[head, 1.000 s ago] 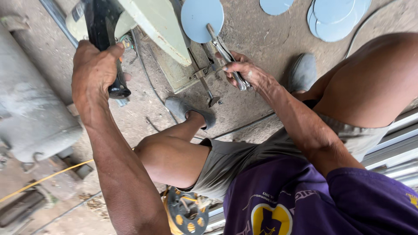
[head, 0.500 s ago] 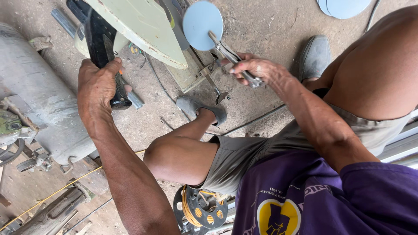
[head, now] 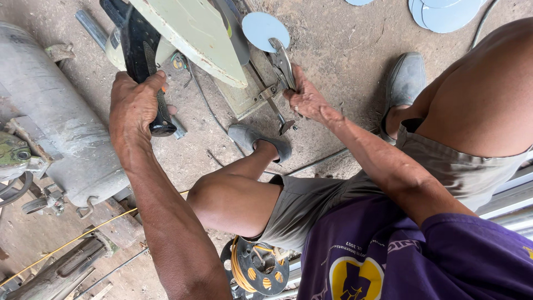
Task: The person sits on the floor of a workshop and cuts circular discs from a light blue flat sheet using a scroll saw, guiding the sheet by hand. They use locking pliers to hold and turn each disc while cutting, then set finished discs in a pile on the floor and start the next one.
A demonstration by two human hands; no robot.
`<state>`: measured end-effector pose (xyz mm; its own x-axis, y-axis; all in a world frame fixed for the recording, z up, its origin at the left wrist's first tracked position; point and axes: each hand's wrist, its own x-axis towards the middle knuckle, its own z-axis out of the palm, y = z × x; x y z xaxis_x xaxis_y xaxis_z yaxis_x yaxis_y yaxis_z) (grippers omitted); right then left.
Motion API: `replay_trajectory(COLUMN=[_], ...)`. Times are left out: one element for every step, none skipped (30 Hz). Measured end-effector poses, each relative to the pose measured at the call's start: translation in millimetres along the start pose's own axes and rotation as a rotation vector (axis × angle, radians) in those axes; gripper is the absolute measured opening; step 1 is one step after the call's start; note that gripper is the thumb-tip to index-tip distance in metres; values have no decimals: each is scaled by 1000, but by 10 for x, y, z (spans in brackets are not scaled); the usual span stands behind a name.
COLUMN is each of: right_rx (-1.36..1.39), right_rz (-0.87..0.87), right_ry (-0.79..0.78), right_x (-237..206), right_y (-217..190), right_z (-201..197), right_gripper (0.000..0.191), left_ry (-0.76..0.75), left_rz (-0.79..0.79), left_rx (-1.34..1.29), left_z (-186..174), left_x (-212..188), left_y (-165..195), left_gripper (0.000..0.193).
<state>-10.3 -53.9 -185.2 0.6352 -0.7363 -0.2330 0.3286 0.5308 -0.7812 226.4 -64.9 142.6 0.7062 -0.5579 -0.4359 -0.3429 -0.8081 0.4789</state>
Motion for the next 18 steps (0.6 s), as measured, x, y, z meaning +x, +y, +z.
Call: replay_trajectory(right_rx=[262,524,786,689,591,492,225,-43,-312,-468,-623,-778,-787,-797,-808,-820,-832,-843], right_rz=[65,129,196,153,109,62,54,46,35,9,-20,-49,0,51,100,57,15,-28], right_ry=[1,0,-3,8,15,21,76,131,186,225,265,305,295,284,274,279,284,289], right_x=[65,141,188,213,241,264,275,269,268,278,290,311,333,360,387,411,432,444], right_y=[83,143,186,186,186,190,200,179,149,114,81,52,25,7,-3,-4,1,15], right_z=[-22,-32,-26,12,56,100,145,206,261,311,357,394,413,422,422,412,392,367], right_gripper=[87,82,78,77,77,77,78,78,78,80,82,83,83,84,84,87,91,94], left_ry=[9,20,31,35,39,44,39,32,24,24,23,23,31,38,45,45,44,43], left_rz=[-4,-6,-11,-22,-31,-39,-32,-27,-20,-18,-15,-12,-11,-10,-8,-2,4,9], left_rx=[15,29,44,41,37,32,31,30,30,19,8,-2,9,20,30,29,30,32], left_z=[2,3,3,2,2,-4,-14,-19,-23,-27,-26,-27,-29,-28,-27,-26,-27,-27], left_x=[-4,-6,-15,-26,-31,-29,-25,-19,-11,-2,9,18,25,31,37,44,48,50], left_y=[8,17,21,20,23,28,31,32,30,27,23,17,8,-2,-9,-16,-21,-28], left_gripper=[32,33,33,33,34,35,36,37,37,37,37,37,37,37,37,37,37,37])
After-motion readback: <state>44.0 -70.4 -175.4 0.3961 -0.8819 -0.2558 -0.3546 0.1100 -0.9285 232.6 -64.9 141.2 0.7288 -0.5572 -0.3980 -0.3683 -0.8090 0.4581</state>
